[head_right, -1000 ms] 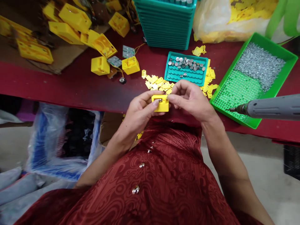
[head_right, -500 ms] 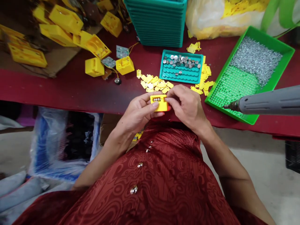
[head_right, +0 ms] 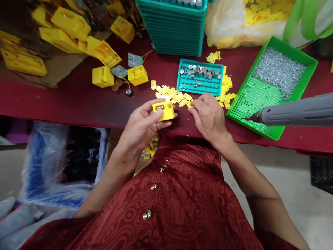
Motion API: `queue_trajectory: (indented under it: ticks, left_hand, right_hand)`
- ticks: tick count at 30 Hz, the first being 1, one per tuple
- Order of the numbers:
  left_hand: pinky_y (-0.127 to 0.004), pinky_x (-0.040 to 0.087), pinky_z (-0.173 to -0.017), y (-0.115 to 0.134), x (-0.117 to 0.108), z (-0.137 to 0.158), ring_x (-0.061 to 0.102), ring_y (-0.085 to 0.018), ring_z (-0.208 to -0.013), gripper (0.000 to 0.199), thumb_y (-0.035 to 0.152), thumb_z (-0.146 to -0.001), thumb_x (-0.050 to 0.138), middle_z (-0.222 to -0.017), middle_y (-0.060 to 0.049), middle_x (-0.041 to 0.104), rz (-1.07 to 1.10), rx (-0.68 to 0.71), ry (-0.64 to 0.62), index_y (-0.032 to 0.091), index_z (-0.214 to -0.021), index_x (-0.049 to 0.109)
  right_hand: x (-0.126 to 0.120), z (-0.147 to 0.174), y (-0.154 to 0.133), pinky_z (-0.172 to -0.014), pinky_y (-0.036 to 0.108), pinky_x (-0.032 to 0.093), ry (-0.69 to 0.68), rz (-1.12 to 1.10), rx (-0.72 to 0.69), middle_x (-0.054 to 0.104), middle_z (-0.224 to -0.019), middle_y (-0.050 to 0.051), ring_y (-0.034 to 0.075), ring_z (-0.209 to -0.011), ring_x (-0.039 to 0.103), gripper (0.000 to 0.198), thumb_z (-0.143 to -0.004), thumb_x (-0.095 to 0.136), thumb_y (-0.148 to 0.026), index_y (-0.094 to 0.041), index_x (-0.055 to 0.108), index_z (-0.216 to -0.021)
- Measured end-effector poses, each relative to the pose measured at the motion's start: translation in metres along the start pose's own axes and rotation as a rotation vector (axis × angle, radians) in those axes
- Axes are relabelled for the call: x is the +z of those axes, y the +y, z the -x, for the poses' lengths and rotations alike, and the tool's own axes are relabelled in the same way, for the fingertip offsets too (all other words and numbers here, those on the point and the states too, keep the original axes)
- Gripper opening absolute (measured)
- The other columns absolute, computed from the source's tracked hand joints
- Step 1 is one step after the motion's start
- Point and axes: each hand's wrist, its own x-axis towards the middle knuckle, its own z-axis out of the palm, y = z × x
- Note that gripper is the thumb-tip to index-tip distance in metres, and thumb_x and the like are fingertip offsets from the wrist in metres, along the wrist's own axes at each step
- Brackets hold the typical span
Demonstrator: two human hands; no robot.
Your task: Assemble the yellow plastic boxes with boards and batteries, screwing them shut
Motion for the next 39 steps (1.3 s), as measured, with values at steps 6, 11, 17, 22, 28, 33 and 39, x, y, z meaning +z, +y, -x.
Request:
queue_trajectory:
  ticks: [6,11,17,22,28,33,39]
  left_hand:
    - [-0.023,0.069,-0.073,0.0,-0.004,0.001,0.079,-0.015,-0.093,0.042,0.025,-0.082,0.089,-0.11,-0.005,0.081,-0.032,0.001,0.013,0.02,-0.12,0.072]
    - [-0.022,0.069,-0.073,-0.003,-0.003,0.0,0.078,-0.014,-0.091,0.042,0.026,-0.082,0.09,-0.108,-0.003,0.08,-0.029,-0.004,0.002,0.02,-0.119,0.072]
    - [-0.021,0.068,-0.073,-0.004,0.0,-0.001,0.076,-0.013,-0.089,0.039,0.023,-0.082,0.088,-0.105,-0.003,0.078,-0.026,-0.001,-0.008,0.019,-0.118,0.071]
    - [-0.019,0.067,-0.074,-0.005,0.002,-0.001,0.076,-0.012,-0.088,0.037,0.023,-0.083,0.087,-0.104,-0.003,0.078,-0.044,0.007,0.017,0.019,-0.117,0.071]
    - [-0.023,0.067,-0.079,-0.012,0.006,-0.006,0.079,-0.015,-0.093,0.044,0.029,-0.085,0.087,-0.111,-0.007,0.082,-0.112,0.076,-0.015,0.017,-0.123,0.068]
    - [-0.026,0.068,-0.082,-0.013,0.009,-0.007,0.081,-0.017,-0.096,0.043,0.027,-0.089,0.081,-0.116,-0.009,0.083,-0.161,0.085,-0.025,0.017,-0.127,0.065]
    - [-0.025,0.066,-0.079,-0.009,0.013,-0.007,0.078,-0.015,-0.093,0.039,0.022,-0.089,0.076,-0.112,-0.009,0.082,-0.222,0.114,0.017,0.015,-0.125,0.065]
  right_hand:
    - [0.021,0.002,-0.005,-0.091,0.046,0.052,-0.01,0.149,0.035,0.067,-0.101,0.014,0.026,-0.096,0.056,0.027,-0.107,0.051,-0.031,-0.02,0.07,-0.092]
    - [0.021,0.0,-0.009,-0.082,0.042,0.048,-0.011,0.206,-0.004,0.067,-0.101,0.013,0.024,-0.091,0.055,0.029,-0.108,0.047,-0.026,-0.02,0.069,-0.089]
    - [0.028,-0.006,-0.002,-0.086,0.042,0.05,0.023,0.216,-0.065,0.07,-0.104,0.013,0.025,-0.097,0.06,0.03,-0.11,0.045,-0.027,-0.02,0.068,-0.092]
    - [0.018,-0.006,-0.013,-0.087,0.041,0.057,0.11,-0.084,-0.09,0.072,-0.096,0.01,0.022,-0.094,0.069,0.022,-0.105,0.049,-0.027,-0.021,0.066,-0.093]
    - [0.004,-0.005,-0.04,-0.064,0.026,0.061,-0.049,-0.796,0.332,0.072,-0.079,-0.001,0.013,-0.069,0.073,0.015,-0.09,0.074,-0.034,-0.022,0.065,-0.092]
    - [0.007,-0.01,-0.045,-0.06,0.024,0.062,0.008,-0.878,0.35,0.073,-0.075,-0.001,0.012,-0.064,0.071,0.015,-0.086,0.079,-0.032,-0.022,0.067,-0.084]
    - [0.001,-0.012,-0.046,-0.062,0.025,0.063,0.169,-0.796,0.33,0.076,-0.078,0.0,0.012,-0.066,0.072,0.005,-0.089,0.078,-0.026,-0.022,0.079,-0.089]
